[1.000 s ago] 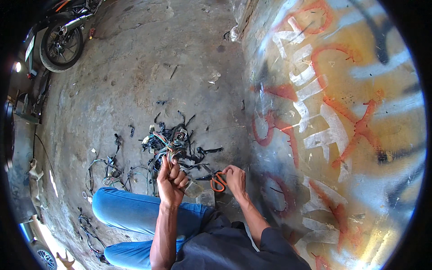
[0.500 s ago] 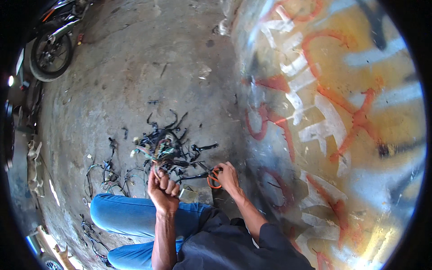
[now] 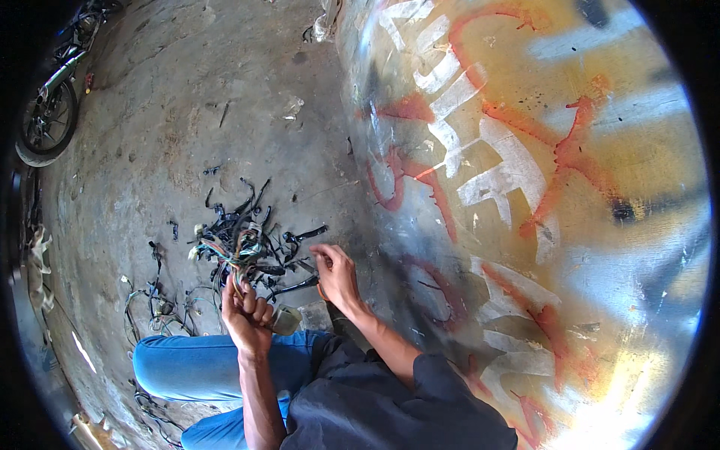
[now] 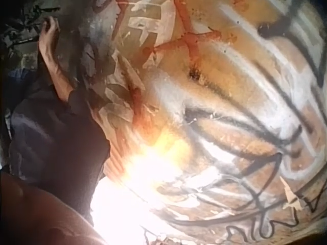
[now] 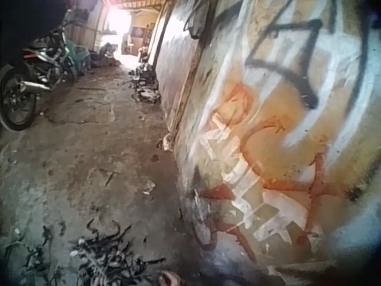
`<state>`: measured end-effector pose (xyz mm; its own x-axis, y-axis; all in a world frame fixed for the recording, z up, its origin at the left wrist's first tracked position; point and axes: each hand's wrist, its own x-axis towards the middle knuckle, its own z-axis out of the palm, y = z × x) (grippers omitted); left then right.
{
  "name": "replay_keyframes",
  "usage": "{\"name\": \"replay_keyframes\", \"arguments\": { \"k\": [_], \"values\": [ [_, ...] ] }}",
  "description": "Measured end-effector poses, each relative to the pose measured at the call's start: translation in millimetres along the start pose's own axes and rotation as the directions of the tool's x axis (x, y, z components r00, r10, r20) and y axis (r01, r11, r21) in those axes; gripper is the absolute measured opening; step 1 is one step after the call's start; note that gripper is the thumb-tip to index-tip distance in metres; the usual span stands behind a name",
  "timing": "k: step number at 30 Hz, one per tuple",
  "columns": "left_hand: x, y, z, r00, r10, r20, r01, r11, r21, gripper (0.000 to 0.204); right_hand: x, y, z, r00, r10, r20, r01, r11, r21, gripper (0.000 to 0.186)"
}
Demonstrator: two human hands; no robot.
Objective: Inspecting, untangling, and repairing a motorcycle wiring harness while seated on a floor.
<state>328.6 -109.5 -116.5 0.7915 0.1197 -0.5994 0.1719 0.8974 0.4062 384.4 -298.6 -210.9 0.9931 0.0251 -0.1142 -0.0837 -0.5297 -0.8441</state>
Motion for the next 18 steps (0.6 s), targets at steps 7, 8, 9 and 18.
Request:
{"name": "replay_keyframes", "arguments": {
  "k": [7, 8, 9, 18],
  "values": [
    [1, -9, 3, 0.991, -0.047, 0.128, 0.016, 0.973, 0.232, 0.039, 19, -110, -7, 0.869, 0.102, 0.484, -0.389, 0.744, 0.543, 0.042],
    [2, -10, 9, 0.987, -0.045, 0.153, 0.01, 0.974, 0.225, 0.037, 22, -111, -5, 0.849, 0.079, 0.522, -0.41, 0.721, 0.558, 0.04],
    [2, -10, 15, 0.989, -0.072, 0.131, 0.04, 0.972, 0.233, 0.035, 25, -109, -3, 0.845, 0.06, 0.531, -0.405, 0.721, 0.563, 0.038],
    [12, -17, 1, 0.971, 0.135, 0.198, -0.221, 0.822, 0.525, 0.043, 25, -116, -14, 0.954, -0.101, 0.281, 0.04, 0.975, 0.217, 0.03]
  ]
}}
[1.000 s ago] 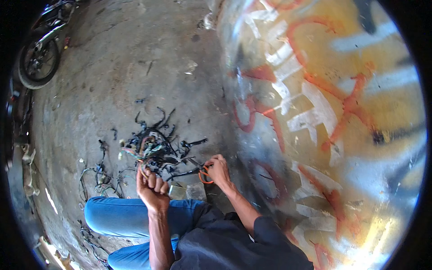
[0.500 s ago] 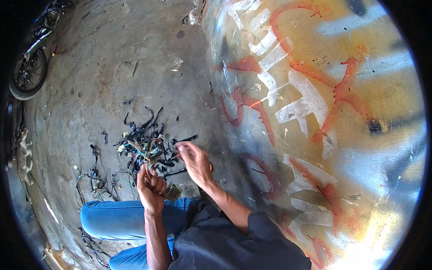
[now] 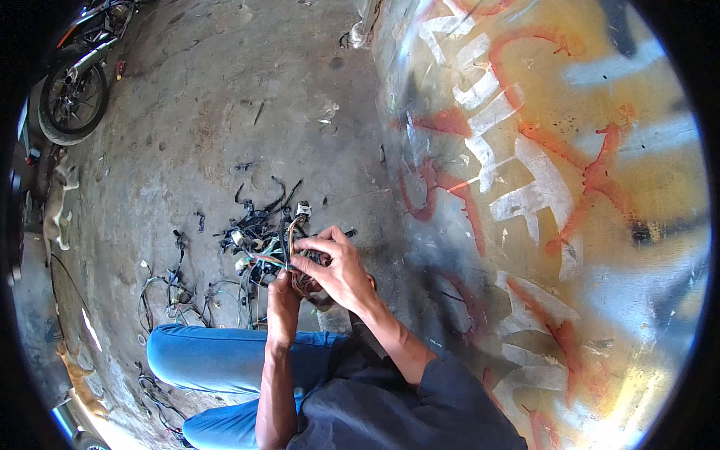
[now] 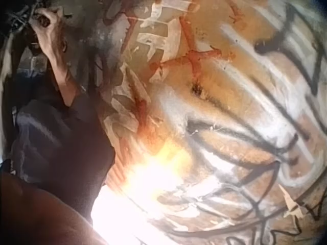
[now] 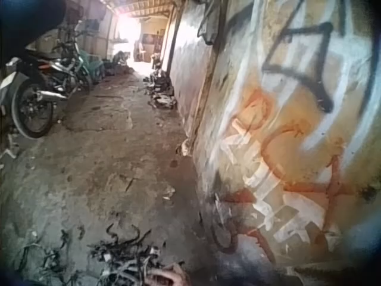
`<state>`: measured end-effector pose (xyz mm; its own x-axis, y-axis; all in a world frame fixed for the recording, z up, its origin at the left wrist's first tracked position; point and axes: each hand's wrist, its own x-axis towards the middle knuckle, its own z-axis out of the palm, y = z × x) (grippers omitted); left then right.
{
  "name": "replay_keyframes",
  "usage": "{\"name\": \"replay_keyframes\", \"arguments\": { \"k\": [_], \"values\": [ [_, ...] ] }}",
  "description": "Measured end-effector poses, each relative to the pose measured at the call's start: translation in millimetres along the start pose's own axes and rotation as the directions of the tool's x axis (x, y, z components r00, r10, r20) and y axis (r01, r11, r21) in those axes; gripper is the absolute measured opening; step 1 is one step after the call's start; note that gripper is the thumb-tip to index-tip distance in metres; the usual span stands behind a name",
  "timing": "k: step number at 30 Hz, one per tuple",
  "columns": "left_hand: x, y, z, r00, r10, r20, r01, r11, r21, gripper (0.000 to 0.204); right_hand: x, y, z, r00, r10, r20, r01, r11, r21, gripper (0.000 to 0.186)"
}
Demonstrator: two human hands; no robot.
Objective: Inspecting, untangling, and repairing a motorcycle wiring harness while seated on a floor.
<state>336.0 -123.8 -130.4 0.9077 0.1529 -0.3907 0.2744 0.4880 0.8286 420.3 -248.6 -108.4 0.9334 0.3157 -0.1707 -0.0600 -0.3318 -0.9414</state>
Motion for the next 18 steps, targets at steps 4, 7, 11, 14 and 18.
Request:
{"name": "replay_keyframes", "arguments": {
  "k": [4, 7, 11, 14, 18],
  "values": [
    [0, -10, -10, 0.997, -0.038, 0.074, 0.038, 0.999, 0.007, 0.051, -14, -16, -3, 0.976, -0.216, -0.009, 0.211, 0.96, -0.185, 0.03],
    [3, -4, -2, 0.997, 0.042, -0.06, -0.024, 0.963, 0.27, 0.048, -23, -13, 4, 0.973, -0.229, -0.037, 0.219, 0.961, -0.171, 0.032],
    [4, 2, 2, 0.961, 0.045, -0.272, -0.08, 0.99, -0.12, 0.027, -35, 3, 14, 0.986, -0.124, -0.116, 0.117, 0.991, -0.06, 0.028],
    [3, 14, -6, 0.996, -0.025, -0.089, 0.006, 0.978, -0.21, 0.028, -40, 1, 16, 0.991, -0.021, -0.129, 0.02, 1.0, -0.009, 0.023],
    [-1, 11, -4, 0.997, 0.031, -0.065, -0.046, 0.968, -0.247, 0.026, -42, 10, 16, 0.989, 0.046, -0.141, -0.036, 0.997, 0.07, 0.023]
  ]
}}
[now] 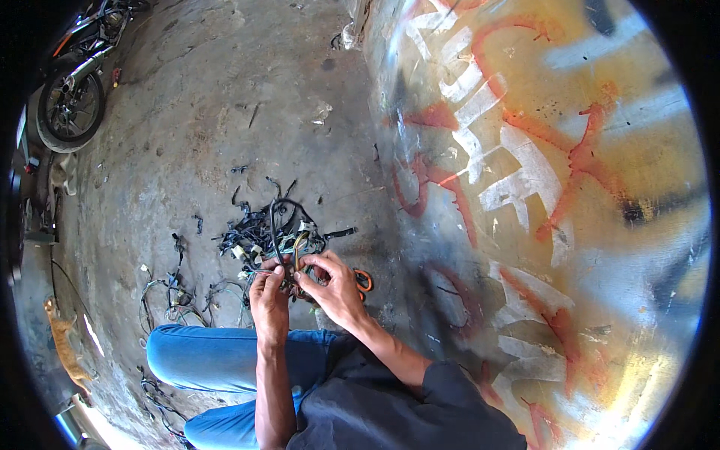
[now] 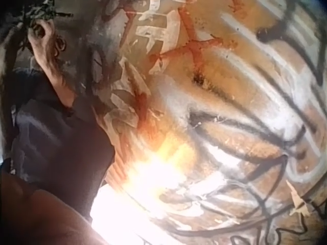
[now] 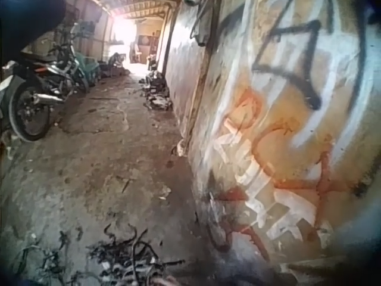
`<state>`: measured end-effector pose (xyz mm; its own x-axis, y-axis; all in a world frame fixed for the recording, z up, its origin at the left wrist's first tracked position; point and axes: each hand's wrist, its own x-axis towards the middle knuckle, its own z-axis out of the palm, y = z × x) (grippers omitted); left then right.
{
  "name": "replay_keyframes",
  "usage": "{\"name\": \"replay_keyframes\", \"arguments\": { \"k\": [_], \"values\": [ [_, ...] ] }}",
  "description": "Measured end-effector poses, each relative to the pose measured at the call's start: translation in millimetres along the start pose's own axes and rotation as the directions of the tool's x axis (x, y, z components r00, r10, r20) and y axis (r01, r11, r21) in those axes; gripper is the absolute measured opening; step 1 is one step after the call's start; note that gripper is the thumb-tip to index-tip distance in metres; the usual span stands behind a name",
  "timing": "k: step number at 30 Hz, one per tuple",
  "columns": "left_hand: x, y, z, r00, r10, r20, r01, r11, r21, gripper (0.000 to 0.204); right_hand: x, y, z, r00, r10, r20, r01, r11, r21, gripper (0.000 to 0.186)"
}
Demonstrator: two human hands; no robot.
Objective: Inspecting, untangling, and repairing a motorcycle wiring harness while seated on a floor.
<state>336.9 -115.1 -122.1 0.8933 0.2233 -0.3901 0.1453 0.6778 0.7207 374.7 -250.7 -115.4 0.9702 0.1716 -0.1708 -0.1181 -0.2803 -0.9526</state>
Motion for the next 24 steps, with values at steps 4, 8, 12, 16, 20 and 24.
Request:
{"name": "replay_keyframes", "arguments": {
  "k": [4, 8, 12, 16, 20, 24],
  "values": [
    [0, -1, 4, 0.997, 0.038, 0.067, -0.047, 0.989, 0.139, 0.023, 1, 15, -1, 0.996, -0.023, -0.088, 0.02, 0.999, -0.035, 0.024],
    [-4, -3, 2, 0.999, 0.021, 0.043, -0.027, 0.989, 0.148, 0.023, 1, -20, -9, 0.919, -0.28, -0.279, 0.211, 0.945, -0.251, 0.032],
    [-6, -2, -1, 0.996, -0.045, 0.076, 0.043, 0.999, 0.029, 0.023, -11, -39, -16, 0.952, -0.3, 0.059, 0.302, 0.953, -0.035, 0.034],
    [-7, -4, -4, 0.997, -0.052, 0.065, 0.058, 0.994, -0.096, 0.027, -12, -30, -6, 0.958, -0.285, -0.01, 0.285, 0.958, -0.026, 0.03],
    [-7, -2, -8, 0.996, -0.077, 0.049, 0.084, 0.985, -0.151, 0.023, -11, -36, -2, 0.95, -0.311, 0.021, 0.311, 0.948, -0.065, 0.021],
    [-9, -1, -7, 0.999, -0.029, 0.04, 0.037, 0.974, -0.225, 0.008, -12, -29, 0, 0.99, -0.139, 0.006, 0.138, 0.988, 0.069, 0.014]
  ]
}}
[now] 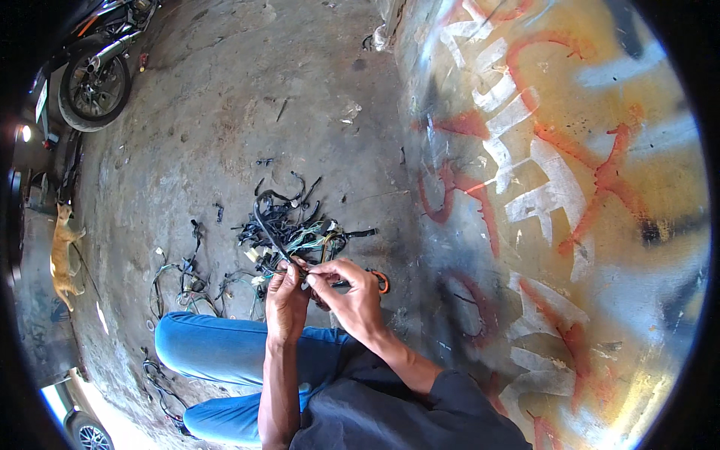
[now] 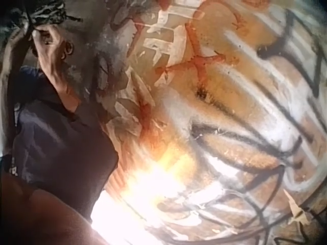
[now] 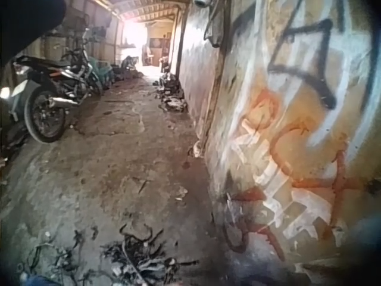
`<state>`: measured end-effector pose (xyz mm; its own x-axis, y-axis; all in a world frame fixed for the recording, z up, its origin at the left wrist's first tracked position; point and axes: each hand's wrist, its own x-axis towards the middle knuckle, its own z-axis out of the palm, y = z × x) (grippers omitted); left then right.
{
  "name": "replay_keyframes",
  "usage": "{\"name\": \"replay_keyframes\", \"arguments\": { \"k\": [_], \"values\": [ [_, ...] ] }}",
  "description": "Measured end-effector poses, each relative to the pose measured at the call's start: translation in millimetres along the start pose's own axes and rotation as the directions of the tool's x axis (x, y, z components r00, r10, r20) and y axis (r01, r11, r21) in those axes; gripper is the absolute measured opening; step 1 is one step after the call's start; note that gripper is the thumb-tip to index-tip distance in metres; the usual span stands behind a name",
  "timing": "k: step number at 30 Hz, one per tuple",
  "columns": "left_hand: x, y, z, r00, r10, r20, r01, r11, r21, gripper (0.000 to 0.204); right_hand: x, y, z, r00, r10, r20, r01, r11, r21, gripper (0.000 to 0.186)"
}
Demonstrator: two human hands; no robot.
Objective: Inspecting, untangling, and repairing a motorcycle wiring harness while seated on a floor.
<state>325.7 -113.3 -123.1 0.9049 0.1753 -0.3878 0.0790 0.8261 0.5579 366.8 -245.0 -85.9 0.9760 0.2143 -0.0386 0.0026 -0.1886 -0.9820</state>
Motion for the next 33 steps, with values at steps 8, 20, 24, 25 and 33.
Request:
{"name": "replay_keyframes", "arguments": {
  "k": [8, 20, 24, 25, 33],
  "values": [
    [-3, 4, -4, 1.0, 0.003, -0.017, -0.004, 1.0, -0.027, 0.01, 1, 11, 1, 0.966, 0.234, 0.109, -0.257, 0.905, 0.34, 0.019],
    [-3, 2, -3, 0.994, 0.055, -0.099, -0.068, 0.989, -0.135, 0.017, -2, 0, 10, 0.962, -0.248, 0.114, 0.258, 0.962, -0.087, 0.032],
    [-4, 4, -4, 0.994, 0.043, -0.098, -0.059, 0.984, -0.169, 0.015, -1, -2, 7, 0.974, -0.191, 0.123, 0.199, 0.979, -0.051, 0.027],
    [-4, 4, -4, 0.995, 0.047, -0.091, -0.061, 0.985, -0.162, 0.012, -1, -3, 5, 0.975, -0.183, 0.126, 0.193, 0.979, -0.069, 0.024],
    [-4, 5, 0, 0.999, 0.033, -0.004, -0.033, 0.997, -0.071, 0.015, -1, 1, 5, 0.977, -0.21, 0.023, 0.211, 0.972, -0.101, 0.015]
  ]
}}
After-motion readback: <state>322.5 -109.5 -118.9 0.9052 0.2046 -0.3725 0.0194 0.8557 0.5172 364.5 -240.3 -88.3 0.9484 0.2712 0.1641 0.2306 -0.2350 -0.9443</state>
